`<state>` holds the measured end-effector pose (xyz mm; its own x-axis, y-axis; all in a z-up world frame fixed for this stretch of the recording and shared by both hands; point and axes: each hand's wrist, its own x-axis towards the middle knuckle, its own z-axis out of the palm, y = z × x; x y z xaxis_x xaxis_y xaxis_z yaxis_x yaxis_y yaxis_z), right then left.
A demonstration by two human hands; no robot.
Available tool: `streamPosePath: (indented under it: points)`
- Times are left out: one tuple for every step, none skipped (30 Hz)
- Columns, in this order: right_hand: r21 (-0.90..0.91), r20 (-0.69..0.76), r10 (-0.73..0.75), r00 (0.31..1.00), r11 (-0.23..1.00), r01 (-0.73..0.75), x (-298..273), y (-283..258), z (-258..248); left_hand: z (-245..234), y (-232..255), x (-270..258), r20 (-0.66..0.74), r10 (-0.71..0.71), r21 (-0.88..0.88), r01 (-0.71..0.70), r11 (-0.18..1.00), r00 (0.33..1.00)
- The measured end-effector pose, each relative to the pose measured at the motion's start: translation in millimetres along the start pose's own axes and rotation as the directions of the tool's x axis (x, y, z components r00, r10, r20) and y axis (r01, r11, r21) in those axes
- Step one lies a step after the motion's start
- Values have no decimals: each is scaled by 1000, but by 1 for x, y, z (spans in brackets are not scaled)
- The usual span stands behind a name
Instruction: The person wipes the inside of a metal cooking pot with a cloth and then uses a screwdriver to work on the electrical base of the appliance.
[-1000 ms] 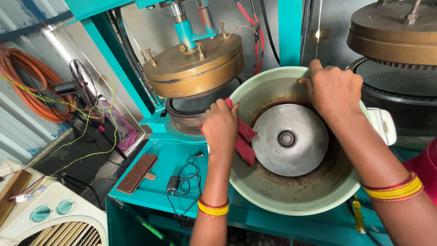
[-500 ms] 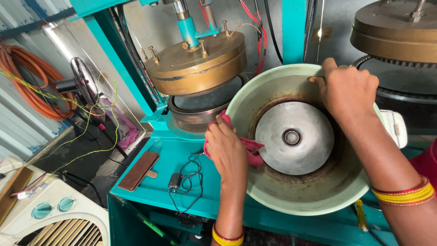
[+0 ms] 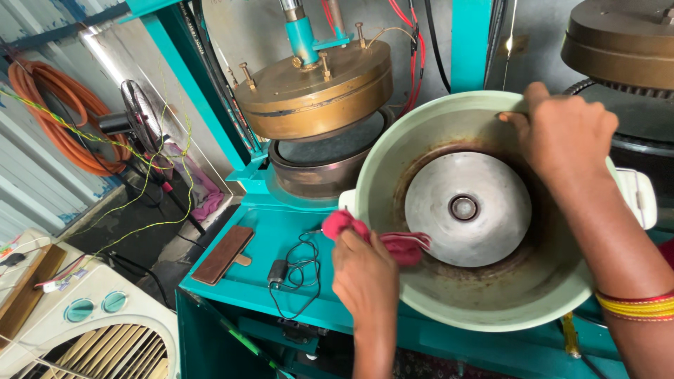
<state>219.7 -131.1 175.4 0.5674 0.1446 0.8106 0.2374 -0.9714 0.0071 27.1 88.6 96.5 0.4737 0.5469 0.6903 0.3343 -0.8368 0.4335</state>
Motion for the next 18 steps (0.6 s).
streamPosePath:
  points:
    - [-14, -10, 15, 1000, 1000, -15, -1, 4, 3, -2, 1, -4, 13, -24, 13, 24, 1000, 1000]
    - [-26, -19, 27, 999, 999, -27, -3, 7, 6, -4, 2, -8, 14, -28, 15, 27, 1000, 1000]
    - [-25, -17, 23, 1000, 999, -24, -4, 10, 9, -6, 2, -12, 76, -75, 23, 73, 997, 994]
    - [-46, -25, 21, 999, 999, -23, -5, 11, 11, -7, 2, -15, 134, -121, 33, 117, 993, 984]
    - [-67, -33, 19, 999, 998, -22, -5, 12, 13, -8, 3, -16, 132, -123, 35, 120, 992, 984]
    - [-64, -30, 20, 999, 998, -22, -6, 13, 15, -9, 2, -19, 136, -119, 49, 113, 992, 984]
    - [-56, -22, 24, 999, 998, -26, -5, 13, 17, -10, 1, -22, 141, -114, 62, 106, 992, 983]
    - [-50, -17, 29, 999, 998, -29, -4, 14, 19, -10, 2, -26, 139, -113, 63, 105, 992, 984]
    - [-48, -18, 30, 999, 998, -31, -3, 14, 20, -11, 3, -31, 199, -156, 75, 143, 987, 968]
    - [-49, -20, 32, 999, 998, -33, -3, 14, 21, -12, 3, -36, 257, -197, 88, 181, 980, 946]
    - [-50, -22, 34, 999, 998, -35, -2, 14, 22, -13, 4, -42, 255, -196, 87, 179, 980, 947]
    - [-51, -23, 34, 999, 998, -35, -2, 15, 23, -14, 5, -49, 252, -200, 79, 186, 979, 947]
    - [-46, -19, 30, 999, 998, -31, -2, 15, 24, -14, 6, -56, 249, -203, 71, 192, 979, 947]
    - [-41, -14, 27, 1000, 999, -27, -3, 16, 24, -13, 7, -63, 251, -203, 70, 192, 979, 946]
    - [-43, -13, 26, 1000, 999, -27, -3, 17, 24, -12, 8, -71, 225, -200, 18, 201, 980, 954]
    - [-42, -19, 23, 1000, 999, -24, -3, 17, 25, -11, 9, -79, 198, -198, -32, 209, 977, 960]
    - [-40, -26, 21, 999, 999, -22, -4, 17, 24, -9, 10, -85, 200, -200, -32, 211, 977, 959]
    - [-38, -25, 19, 1000, 999, -19, -4, 17, 23, -7, 12, -91, 182, -214, -52, 226, 973, 960]
